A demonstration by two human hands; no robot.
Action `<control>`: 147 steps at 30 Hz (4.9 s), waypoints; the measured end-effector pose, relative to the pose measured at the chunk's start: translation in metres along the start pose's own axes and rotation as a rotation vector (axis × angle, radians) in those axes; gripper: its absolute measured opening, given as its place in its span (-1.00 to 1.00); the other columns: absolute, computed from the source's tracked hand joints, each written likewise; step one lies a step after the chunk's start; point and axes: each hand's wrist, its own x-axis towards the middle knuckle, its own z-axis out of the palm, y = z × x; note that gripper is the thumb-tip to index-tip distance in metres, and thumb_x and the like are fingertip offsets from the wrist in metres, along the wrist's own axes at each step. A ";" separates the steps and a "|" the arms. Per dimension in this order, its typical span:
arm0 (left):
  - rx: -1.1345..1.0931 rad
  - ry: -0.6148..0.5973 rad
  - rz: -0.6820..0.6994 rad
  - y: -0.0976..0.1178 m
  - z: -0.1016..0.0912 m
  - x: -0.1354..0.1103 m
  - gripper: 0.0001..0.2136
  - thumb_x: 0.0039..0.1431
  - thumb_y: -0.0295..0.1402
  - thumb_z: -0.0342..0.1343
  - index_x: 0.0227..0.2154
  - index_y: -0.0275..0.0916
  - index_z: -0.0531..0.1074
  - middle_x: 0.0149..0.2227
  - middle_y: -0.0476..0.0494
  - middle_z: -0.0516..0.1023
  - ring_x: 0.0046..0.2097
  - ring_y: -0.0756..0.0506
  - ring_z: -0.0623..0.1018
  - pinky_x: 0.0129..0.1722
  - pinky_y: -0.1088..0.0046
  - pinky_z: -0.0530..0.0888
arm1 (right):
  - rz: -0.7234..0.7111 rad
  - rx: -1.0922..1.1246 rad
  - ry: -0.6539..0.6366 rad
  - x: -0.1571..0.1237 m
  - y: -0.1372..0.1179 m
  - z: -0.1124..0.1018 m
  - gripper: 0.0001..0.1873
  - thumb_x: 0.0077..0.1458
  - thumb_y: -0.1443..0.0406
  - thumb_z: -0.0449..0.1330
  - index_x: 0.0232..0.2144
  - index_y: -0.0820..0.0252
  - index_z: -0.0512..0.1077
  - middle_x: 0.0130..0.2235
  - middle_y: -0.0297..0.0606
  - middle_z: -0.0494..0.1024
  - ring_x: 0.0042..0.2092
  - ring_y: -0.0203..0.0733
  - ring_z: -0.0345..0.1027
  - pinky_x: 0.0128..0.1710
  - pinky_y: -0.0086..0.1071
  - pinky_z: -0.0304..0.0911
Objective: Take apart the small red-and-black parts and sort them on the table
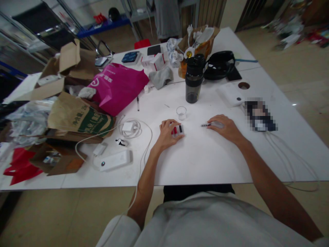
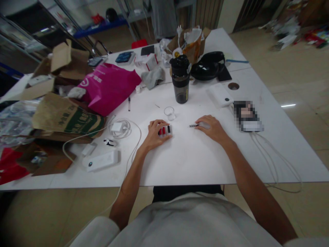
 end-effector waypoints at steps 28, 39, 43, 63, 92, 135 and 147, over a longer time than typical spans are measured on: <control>0.048 0.025 -0.012 -0.009 -0.007 -0.009 -0.47 0.26 -0.19 0.60 0.24 0.02 0.60 0.38 -0.25 0.50 0.40 -0.43 0.42 0.47 -0.19 0.36 | 0.067 0.018 0.007 -0.002 -0.004 -0.007 -0.56 0.41 -0.25 0.40 -0.11 -0.11 0.75 -0.02 -0.14 0.84 0.09 0.27 0.69 0.26 0.35 0.56; 0.042 0.017 -0.019 -0.011 -0.008 -0.009 -0.44 0.25 -0.16 0.64 0.24 0.01 0.61 0.39 -0.24 0.50 0.41 -0.42 0.41 0.45 -0.15 0.36 | 0.053 0.023 0.003 -0.003 -0.003 -0.007 -0.53 0.40 -0.25 0.41 -0.07 -0.05 0.72 0.00 -0.10 0.84 0.10 0.24 0.70 0.27 0.29 0.56; 0.038 0.012 -0.025 -0.010 -0.010 -0.009 -0.44 0.24 -0.17 0.64 0.24 0.03 0.60 0.40 -0.24 0.51 0.42 -0.44 0.41 0.46 -0.18 0.36 | 0.057 0.031 0.010 -0.003 -0.005 -0.008 -0.53 0.39 -0.26 0.41 -0.08 -0.09 0.73 -0.01 -0.13 0.84 0.10 0.25 0.70 0.25 0.29 0.59; 0.033 0.009 -0.020 -0.012 -0.013 -0.011 -0.45 0.23 -0.18 0.64 0.22 0.01 0.59 0.40 -0.24 0.50 0.42 -0.43 0.41 0.48 -0.18 0.35 | 0.047 0.035 0.022 -0.004 -0.004 -0.007 -0.58 0.39 -0.23 0.43 -0.10 -0.10 0.72 -0.02 -0.15 0.84 0.07 0.25 0.71 0.23 0.31 0.59; 0.037 0.003 -0.002 -0.015 -0.016 -0.012 -0.43 0.23 -0.18 0.65 0.24 -0.01 0.59 0.42 -0.25 0.51 0.43 -0.44 0.41 0.48 -0.19 0.34 | 0.036 0.021 0.024 -0.005 0.000 -0.007 -0.60 0.40 -0.20 0.43 -0.08 -0.10 0.73 -0.01 -0.15 0.83 0.09 0.23 0.70 0.22 0.25 0.60; 0.013 0.045 0.037 -0.028 -0.016 -0.015 -0.35 0.24 0.04 0.63 0.29 -0.01 0.59 0.45 -0.31 0.50 0.45 -0.47 0.42 0.50 -0.23 0.34 | 0.063 0.030 0.025 -0.005 -0.004 -0.008 -0.60 0.39 -0.20 0.43 -0.10 -0.08 0.72 -0.02 -0.15 0.84 0.07 0.20 0.70 0.21 0.22 0.60; -0.609 0.611 -0.073 -0.026 -0.026 -0.008 -0.63 0.35 0.07 0.53 -0.11 -0.11 0.68 -0.08 -0.20 0.69 0.03 -0.25 0.65 0.17 0.15 0.54 | 0.206 0.089 0.288 -0.005 -0.006 -0.014 -0.65 0.35 -0.15 0.47 -0.14 -0.09 0.67 -0.09 -0.21 0.80 -0.02 0.13 0.70 0.23 0.17 0.65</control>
